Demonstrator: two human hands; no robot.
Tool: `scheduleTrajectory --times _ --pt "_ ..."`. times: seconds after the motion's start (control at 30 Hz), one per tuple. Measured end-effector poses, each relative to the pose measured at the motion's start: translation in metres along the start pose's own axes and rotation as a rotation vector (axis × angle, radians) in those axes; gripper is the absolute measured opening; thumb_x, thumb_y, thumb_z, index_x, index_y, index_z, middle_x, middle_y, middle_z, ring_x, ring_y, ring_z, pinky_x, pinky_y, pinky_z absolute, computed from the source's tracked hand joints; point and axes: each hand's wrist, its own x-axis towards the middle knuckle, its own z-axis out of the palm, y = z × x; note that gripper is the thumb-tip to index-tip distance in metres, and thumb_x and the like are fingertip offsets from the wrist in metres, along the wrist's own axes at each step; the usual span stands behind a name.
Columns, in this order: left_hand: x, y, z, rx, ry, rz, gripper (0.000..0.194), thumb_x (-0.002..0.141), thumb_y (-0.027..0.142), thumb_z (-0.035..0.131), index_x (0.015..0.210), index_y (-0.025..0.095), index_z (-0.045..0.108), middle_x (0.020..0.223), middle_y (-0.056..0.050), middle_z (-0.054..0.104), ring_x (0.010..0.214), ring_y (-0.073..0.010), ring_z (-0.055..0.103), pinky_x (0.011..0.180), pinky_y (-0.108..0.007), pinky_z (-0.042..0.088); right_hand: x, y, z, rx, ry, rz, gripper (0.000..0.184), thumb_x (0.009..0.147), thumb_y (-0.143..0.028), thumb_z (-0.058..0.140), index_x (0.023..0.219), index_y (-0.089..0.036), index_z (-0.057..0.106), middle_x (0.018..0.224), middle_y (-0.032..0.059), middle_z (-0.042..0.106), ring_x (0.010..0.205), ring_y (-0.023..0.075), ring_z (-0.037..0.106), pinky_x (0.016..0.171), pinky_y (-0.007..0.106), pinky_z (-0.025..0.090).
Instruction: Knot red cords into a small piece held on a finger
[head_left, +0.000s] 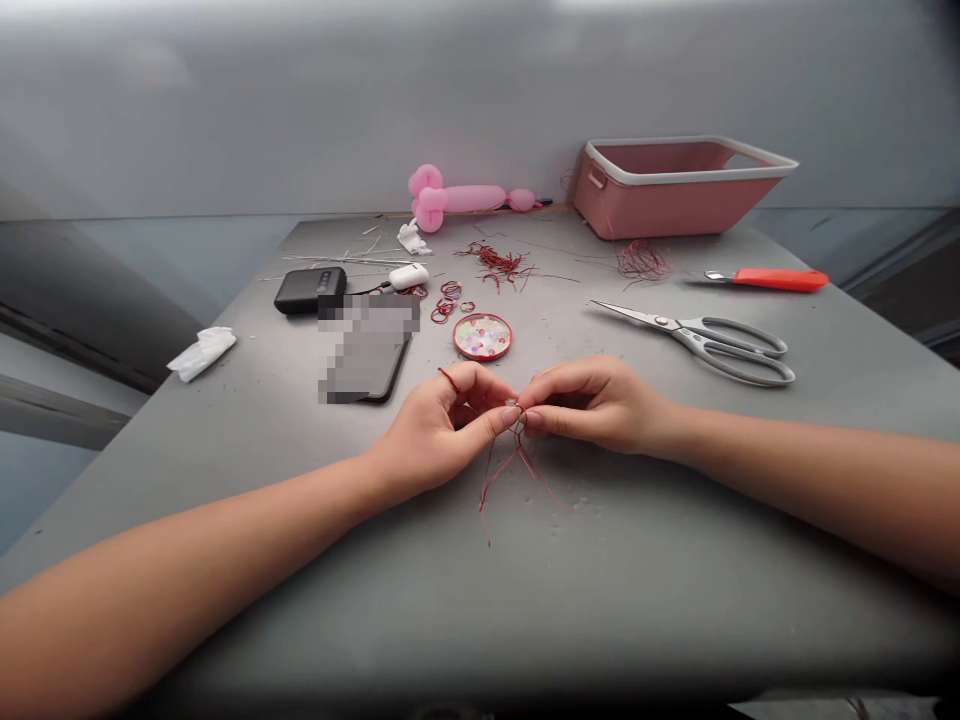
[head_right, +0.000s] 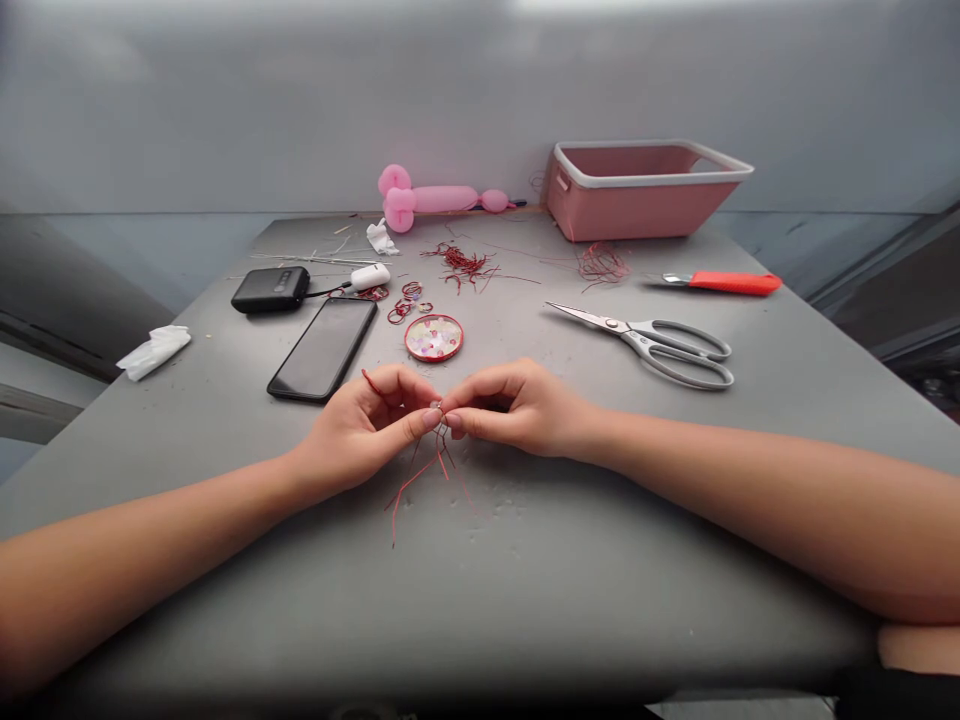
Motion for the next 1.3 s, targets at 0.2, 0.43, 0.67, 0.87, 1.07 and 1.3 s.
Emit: scheduleTrajectory --times 0.2,0.43,0.67,0.87,1.07,1.3 --pt "-0.001 0.001 0.000 0.022 -0.013 -0.017 0.020 0.083 0.032 0.068 0.090 0.015 0.060 0.086 -0.003 0.064 0.080 -0.0135 0.062 0.073 -0.029 0.050 0.000 0.000 0.000 -0.083 -0.039 -0.001 0.024 0.084 -0.033 0.059 0.080 -0.012 0.069 0.063 0.0027 0.061 0.057 0.0098 0.047 0.051 0.022 0.039" --pt "0.000 0.004 -0.001 -0.030 0.031 -0.011 0.019 0.083 0.031 0.069 0.089 0.016 0.060 0.083 0.000 0.063 0.076 -0.0088 0.059 0.072 -0.023 0.048 0.000 0.000 -0.002 0.270 -0.035 0.146 0.021 0.083 -0.035 0.066 0.080 -0.015 0.065 0.067 0.0005 0.060 0.060 0.0097 0.051 0.057 0.023 0.042" --pt "0.001 0.003 -0.001 -0.014 0.053 -0.031 0.022 0.081 0.032 0.071 0.089 0.016 0.059 0.083 0.001 0.061 0.071 -0.0081 0.056 0.069 -0.023 0.046 0.008 0.007 -0.008 0.704 0.100 0.228 0.031 0.071 -0.044 0.080 0.076 -0.017 0.065 0.062 -0.0017 0.058 0.058 0.0094 0.052 0.057 0.023 0.042" --pt "0.001 0.002 -0.001 -0.008 0.042 -0.038 0.024 0.079 0.035 0.072 0.089 0.017 0.060 0.086 -0.001 0.063 0.078 -0.0115 0.059 0.074 -0.025 0.048 0.009 0.008 -0.011 0.690 0.099 0.224 0.031 0.073 -0.044 0.078 0.072 -0.018 0.061 0.063 -0.0010 0.055 0.060 0.0113 0.051 0.058 0.026 0.041" --pt "0.001 0.002 -0.001 -0.002 0.036 -0.038 0.023 0.079 0.034 0.072 0.089 0.016 0.060 0.086 -0.002 0.064 0.079 -0.0120 0.060 0.075 -0.025 0.049 0.010 0.009 -0.006 0.690 0.080 0.186 0.036 0.078 -0.044 0.075 0.071 -0.017 0.053 0.064 -0.0028 0.051 0.061 0.0097 0.050 0.060 0.025 0.038" --pt "0.001 0.002 -0.001 0.001 0.023 -0.041 0.023 0.080 0.034 0.072 0.089 0.016 0.059 0.086 -0.002 0.063 0.079 -0.0116 0.059 0.076 -0.025 0.048 0.010 0.010 -0.003 0.696 0.093 0.158 0.039 0.085 -0.046 0.067 0.069 -0.018 0.045 0.064 -0.0041 0.041 0.060 0.0104 0.048 0.060 0.026 0.037"
